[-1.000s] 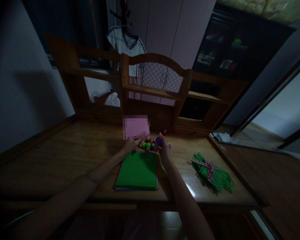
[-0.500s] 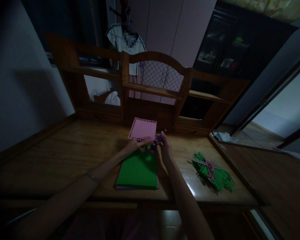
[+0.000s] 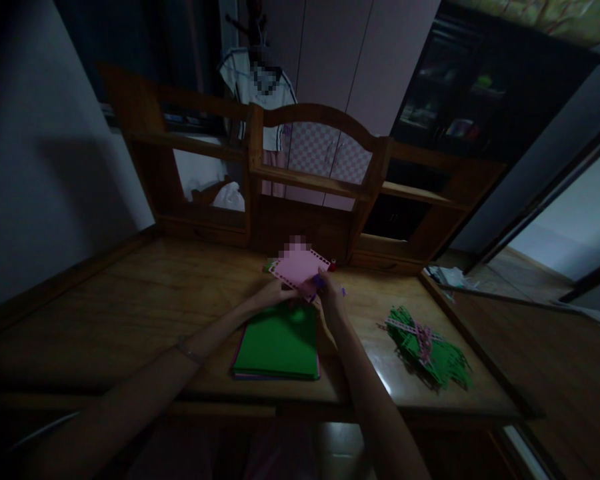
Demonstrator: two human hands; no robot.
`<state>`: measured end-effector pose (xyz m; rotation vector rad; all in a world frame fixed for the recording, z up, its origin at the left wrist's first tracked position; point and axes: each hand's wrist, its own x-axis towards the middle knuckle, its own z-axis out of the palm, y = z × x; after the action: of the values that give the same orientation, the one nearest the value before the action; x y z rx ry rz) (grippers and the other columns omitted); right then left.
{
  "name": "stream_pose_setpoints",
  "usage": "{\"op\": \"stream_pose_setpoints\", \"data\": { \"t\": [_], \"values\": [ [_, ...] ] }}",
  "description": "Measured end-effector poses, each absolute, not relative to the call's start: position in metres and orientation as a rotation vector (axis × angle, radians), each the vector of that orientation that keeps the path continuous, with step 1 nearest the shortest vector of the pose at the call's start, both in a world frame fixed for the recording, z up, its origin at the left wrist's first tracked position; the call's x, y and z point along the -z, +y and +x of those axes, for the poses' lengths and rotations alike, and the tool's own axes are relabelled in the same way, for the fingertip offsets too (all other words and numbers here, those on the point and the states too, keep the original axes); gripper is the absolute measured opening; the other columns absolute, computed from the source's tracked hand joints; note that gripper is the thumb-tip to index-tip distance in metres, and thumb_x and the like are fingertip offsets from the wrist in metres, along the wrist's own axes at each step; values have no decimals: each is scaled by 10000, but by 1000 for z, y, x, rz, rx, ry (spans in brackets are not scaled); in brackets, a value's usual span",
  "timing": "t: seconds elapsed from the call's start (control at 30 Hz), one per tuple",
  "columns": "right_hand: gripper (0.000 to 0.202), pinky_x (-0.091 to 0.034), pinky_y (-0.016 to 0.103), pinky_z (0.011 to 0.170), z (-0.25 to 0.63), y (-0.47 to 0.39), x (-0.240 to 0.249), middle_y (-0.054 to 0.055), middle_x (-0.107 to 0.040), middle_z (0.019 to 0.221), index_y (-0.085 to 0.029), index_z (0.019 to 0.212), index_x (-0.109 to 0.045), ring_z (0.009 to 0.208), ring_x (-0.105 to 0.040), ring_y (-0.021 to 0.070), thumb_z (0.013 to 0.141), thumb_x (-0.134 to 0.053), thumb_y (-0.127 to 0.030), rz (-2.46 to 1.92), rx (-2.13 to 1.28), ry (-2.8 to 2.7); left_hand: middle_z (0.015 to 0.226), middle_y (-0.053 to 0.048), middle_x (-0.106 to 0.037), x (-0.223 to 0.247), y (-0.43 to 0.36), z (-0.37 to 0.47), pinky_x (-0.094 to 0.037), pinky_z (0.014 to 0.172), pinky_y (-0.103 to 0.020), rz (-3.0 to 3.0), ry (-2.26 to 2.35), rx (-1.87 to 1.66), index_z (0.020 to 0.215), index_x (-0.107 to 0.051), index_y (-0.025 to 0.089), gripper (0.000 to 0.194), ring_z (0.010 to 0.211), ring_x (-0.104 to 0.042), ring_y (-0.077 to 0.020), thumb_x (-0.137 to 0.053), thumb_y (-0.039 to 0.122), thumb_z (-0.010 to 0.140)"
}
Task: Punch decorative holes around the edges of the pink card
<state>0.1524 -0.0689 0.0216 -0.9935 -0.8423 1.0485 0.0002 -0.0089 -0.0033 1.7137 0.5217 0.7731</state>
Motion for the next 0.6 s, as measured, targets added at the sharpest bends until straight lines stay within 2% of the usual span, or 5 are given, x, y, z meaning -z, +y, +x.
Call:
{"op": "stream_pose_setpoints", "data": {
  "t": [0.23,0.4,0.6],
  "values": [
    [282,-472,312,759,152,-72,-19,31,-682,841,-208,781,-689,811,-625,189,754,-595,-473,-992,-947,-891,727,-60,-669,-5,-8,0,-395,517,-222,1674,505,-926,836,-695,104,370,541,-530,-119,-629,459,753],
    [305,-469,326,773,151,-74,-20,38,-694,868,-212,807,-695,832,-633,203,760,-588,-494,-1012,-905,-924,708,-61,-677,-9,-11,0,-432,572,-238,1663,515,-949,874,-706,111,350,621,-583,-157,-634,433,757],
    [304,-467,320,778,149,-76,-24,44,-697,870,-207,802,-706,839,-627,202,780,-574,-480,-989,-902,-982,715,-64,-679,-7,-10,1,-442,588,-245,1664,515,-964,848,-711,118,334,602,-583,-146,-649,431,746]
  ]
}}
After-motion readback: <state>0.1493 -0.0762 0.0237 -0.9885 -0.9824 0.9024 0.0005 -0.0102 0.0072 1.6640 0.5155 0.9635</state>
